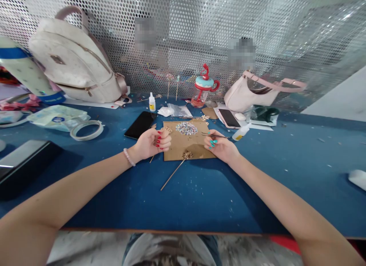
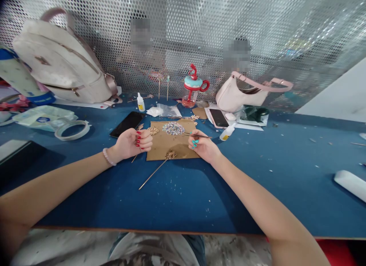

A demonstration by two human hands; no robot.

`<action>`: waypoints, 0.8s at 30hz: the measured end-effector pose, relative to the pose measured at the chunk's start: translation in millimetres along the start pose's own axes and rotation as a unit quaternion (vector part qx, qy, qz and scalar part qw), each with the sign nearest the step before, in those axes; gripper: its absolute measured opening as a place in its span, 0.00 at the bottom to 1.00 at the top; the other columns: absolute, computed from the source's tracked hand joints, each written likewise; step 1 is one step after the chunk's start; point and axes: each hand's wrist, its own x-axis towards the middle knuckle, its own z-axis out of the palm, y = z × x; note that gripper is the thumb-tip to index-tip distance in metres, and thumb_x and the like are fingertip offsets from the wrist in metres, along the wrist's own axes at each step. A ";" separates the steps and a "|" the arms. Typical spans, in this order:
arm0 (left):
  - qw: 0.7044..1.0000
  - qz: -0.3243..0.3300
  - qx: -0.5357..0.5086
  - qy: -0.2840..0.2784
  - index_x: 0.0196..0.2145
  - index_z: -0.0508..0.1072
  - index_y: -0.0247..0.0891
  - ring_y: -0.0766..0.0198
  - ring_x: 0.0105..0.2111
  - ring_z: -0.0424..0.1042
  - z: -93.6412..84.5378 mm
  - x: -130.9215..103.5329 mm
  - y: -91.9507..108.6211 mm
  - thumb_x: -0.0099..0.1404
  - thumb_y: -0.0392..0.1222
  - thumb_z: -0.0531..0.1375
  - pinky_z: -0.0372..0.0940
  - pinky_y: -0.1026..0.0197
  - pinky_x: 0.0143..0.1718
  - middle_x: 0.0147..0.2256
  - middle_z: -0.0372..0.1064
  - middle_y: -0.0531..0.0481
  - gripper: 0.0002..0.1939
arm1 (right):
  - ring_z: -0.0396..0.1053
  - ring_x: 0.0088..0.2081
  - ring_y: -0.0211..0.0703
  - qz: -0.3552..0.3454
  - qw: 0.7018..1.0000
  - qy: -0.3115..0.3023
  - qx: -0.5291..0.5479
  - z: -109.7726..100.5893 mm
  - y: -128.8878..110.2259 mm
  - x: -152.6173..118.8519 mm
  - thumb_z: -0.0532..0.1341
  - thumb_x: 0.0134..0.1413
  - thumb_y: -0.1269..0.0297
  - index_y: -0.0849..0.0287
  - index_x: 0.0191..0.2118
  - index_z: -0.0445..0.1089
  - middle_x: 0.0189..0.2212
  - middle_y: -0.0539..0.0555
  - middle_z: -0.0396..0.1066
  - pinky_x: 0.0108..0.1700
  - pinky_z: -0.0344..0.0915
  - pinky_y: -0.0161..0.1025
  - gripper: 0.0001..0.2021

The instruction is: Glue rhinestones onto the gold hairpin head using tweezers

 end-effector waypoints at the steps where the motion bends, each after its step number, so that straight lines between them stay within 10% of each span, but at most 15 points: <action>1: 1.000 -0.002 0.001 -0.001 0.42 0.72 0.33 0.70 0.27 0.68 -1.3 -0.1 -0.4 0.74 0.50 0.60 0.69 0.66 0.28 0.32 0.69 0.53 0.14 | 0.73 0.40 0.41 0.001 1.000 -0.002 0.000 -0.1 -0.2 0.1 0.62 0.67 0.57 0.61 0.52 0.70 0.45 0.55 0.72 0.41 0.75 0.42 0.15; 24: 0.997 0.009 0.071 -0.019 0.39 0.72 0.33 0.70 0.27 0.68 6.6 -0.5 -3.3 0.73 0.49 0.60 0.69 0.65 0.29 0.31 0.69 0.54 0.14 | 0.72 0.36 0.38 0.011 1.000 0.014 -0.019 7.9 -3.3 -1.4 0.62 0.67 0.57 0.62 0.49 0.70 0.41 0.53 0.72 0.38 0.74 0.39 0.13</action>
